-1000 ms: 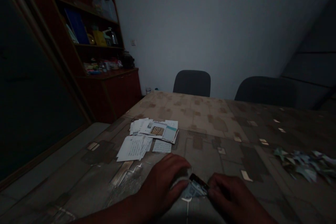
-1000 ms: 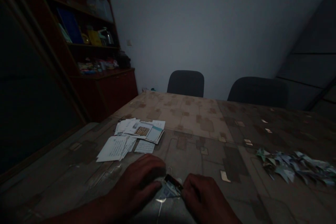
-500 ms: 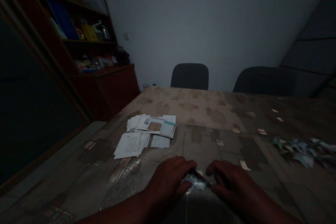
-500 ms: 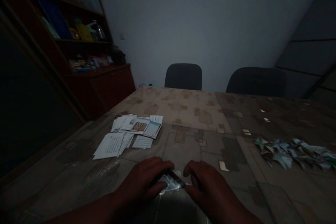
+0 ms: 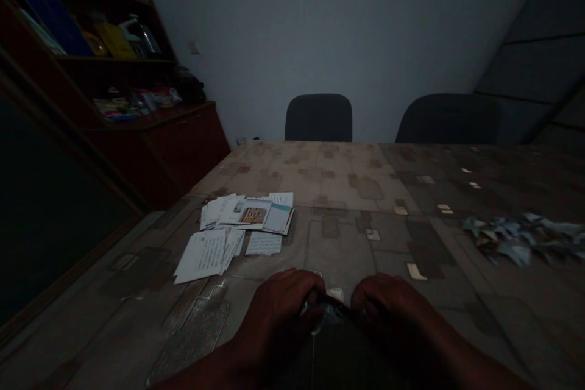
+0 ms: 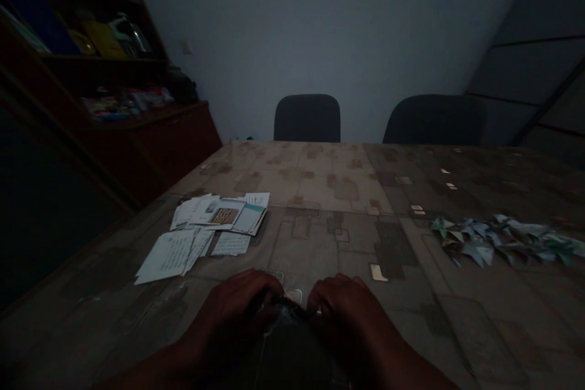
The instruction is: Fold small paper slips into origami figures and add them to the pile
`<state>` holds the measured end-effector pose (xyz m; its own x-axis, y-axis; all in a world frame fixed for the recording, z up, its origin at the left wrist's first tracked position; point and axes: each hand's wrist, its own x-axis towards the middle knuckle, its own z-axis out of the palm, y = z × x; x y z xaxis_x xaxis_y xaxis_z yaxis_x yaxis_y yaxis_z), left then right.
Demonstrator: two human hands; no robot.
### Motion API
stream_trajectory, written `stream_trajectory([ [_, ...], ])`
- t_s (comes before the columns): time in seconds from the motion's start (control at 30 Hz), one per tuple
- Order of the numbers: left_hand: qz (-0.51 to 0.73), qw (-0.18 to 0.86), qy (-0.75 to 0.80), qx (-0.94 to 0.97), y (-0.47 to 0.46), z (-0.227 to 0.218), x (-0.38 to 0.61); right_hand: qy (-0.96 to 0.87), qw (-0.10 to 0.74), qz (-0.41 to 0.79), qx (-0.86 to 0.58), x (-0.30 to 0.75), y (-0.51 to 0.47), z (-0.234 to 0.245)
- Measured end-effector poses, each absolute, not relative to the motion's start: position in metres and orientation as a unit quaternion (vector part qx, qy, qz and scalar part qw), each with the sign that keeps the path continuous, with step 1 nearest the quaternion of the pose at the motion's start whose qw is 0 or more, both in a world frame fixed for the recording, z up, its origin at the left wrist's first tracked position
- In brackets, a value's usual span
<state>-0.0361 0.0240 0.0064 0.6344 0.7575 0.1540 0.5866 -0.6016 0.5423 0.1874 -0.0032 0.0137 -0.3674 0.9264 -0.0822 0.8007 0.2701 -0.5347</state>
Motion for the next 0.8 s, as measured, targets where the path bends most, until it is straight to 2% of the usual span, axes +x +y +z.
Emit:
stream_trajectory([
  [0.33,0.229,0.193,0.390,0.870,0.024,0.003,-0.033,-0.817,0.065,0.148,-0.553,0.178,-0.006,0.018],
  [0.43,0.240,0.199,0.388,0.867,0.023,0.003,-0.033,-0.814,0.049,0.152,-0.558,0.179,-0.005,0.022],
  [0.6,0.253,0.201,0.386,0.864,0.022,0.004,-0.034,-0.812,0.099,0.219,-0.533,0.187,-0.005,0.020],
  [0.8,0.259,0.188,0.368,0.873,0.024,0.000,-0.035,-0.793,0.129,0.229,-0.550,0.185,-0.010,0.012],
])
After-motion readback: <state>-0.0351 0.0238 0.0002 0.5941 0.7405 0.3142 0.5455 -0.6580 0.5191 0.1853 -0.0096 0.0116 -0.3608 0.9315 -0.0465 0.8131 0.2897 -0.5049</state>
